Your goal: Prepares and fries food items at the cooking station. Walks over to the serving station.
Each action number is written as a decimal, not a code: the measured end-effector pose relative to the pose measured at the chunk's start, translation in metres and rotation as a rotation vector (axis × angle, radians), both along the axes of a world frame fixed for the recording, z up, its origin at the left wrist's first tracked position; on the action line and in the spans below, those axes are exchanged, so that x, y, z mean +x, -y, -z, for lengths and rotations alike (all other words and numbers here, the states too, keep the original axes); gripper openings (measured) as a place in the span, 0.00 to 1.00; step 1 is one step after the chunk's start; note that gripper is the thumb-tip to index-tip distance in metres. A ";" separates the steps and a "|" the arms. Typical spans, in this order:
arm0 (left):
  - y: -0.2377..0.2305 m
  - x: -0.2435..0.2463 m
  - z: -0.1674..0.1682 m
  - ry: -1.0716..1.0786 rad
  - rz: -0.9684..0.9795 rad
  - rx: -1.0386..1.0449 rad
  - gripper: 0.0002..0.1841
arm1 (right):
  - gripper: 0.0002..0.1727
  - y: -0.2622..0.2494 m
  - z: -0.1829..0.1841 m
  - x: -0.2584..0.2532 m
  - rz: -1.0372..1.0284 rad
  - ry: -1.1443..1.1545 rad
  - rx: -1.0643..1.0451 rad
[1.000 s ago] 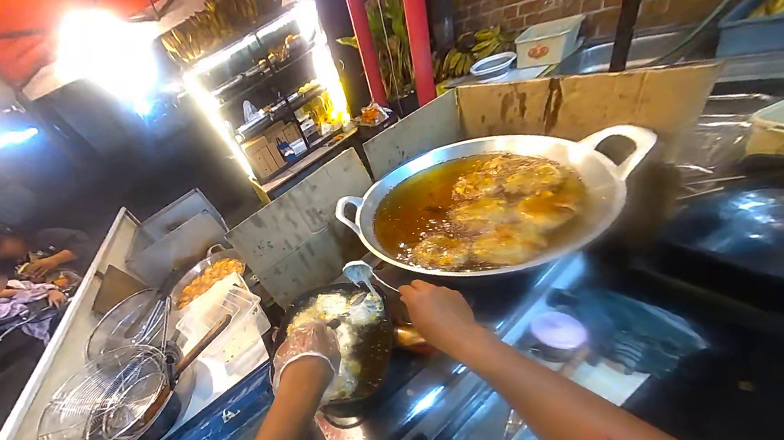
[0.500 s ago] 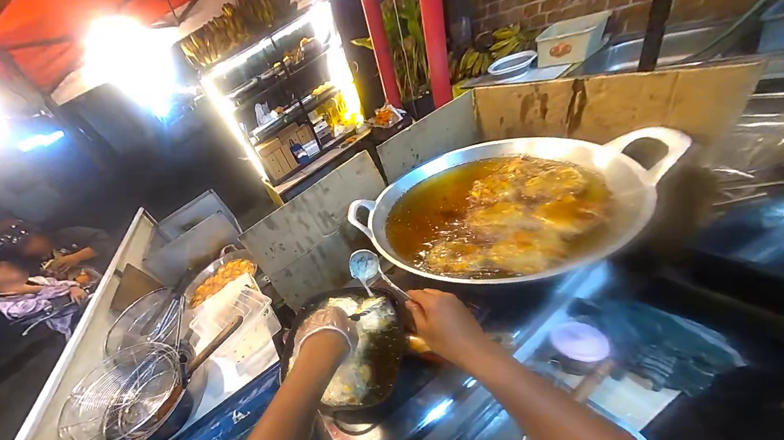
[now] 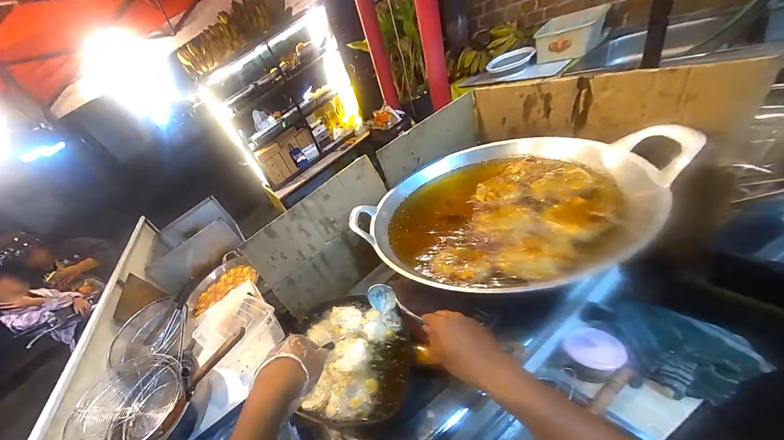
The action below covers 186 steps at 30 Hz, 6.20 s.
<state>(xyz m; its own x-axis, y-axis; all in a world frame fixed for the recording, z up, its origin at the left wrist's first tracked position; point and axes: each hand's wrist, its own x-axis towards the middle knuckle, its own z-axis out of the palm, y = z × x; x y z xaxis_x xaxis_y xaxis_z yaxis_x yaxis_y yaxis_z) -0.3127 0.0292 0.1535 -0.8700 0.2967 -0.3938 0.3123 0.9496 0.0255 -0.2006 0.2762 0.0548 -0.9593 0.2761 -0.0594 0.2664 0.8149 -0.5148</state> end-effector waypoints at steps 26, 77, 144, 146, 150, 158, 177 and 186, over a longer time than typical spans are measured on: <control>0.171 0.074 0.067 0.072 -0.251 0.836 0.23 | 0.17 0.036 0.021 0.017 0.060 -0.493 -0.650; 0.525 0.178 0.230 -0.120 -0.863 0.789 0.25 | 0.24 0.433 0.058 -0.030 -0.976 0.462 0.114; 0.449 0.157 0.116 0.347 -0.465 0.179 0.24 | 0.20 0.413 0.043 0.060 -0.537 0.138 0.417; 0.450 0.154 0.118 0.358 -0.480 0.135 0.24 | 0.21 0.427 0.031 0.044 -0.471 0.402 0.447; 0.446 0.152 0.119 0.337 -0.525 0.060 0.24 | 0.18 0.455 0.021 0.026 -0.396 0.614 0.592; 0.424 0.140 0.120 0.336 -0.504 0.012 0.18 | 0.12 0.496 0.025 0.025 -0.574 0.697 0.639; 0.448 0.182 0.063 0.208 -0.543 0.110 0.23 | 0.15 0.400 0.020 0.049 -0.554 -0.031 0.497; 0.415 0.165 0.111 0.214 -0.494 0.160 0.24 | 0.21 0.421 0.037 0.057 -0.614 0.248 0.513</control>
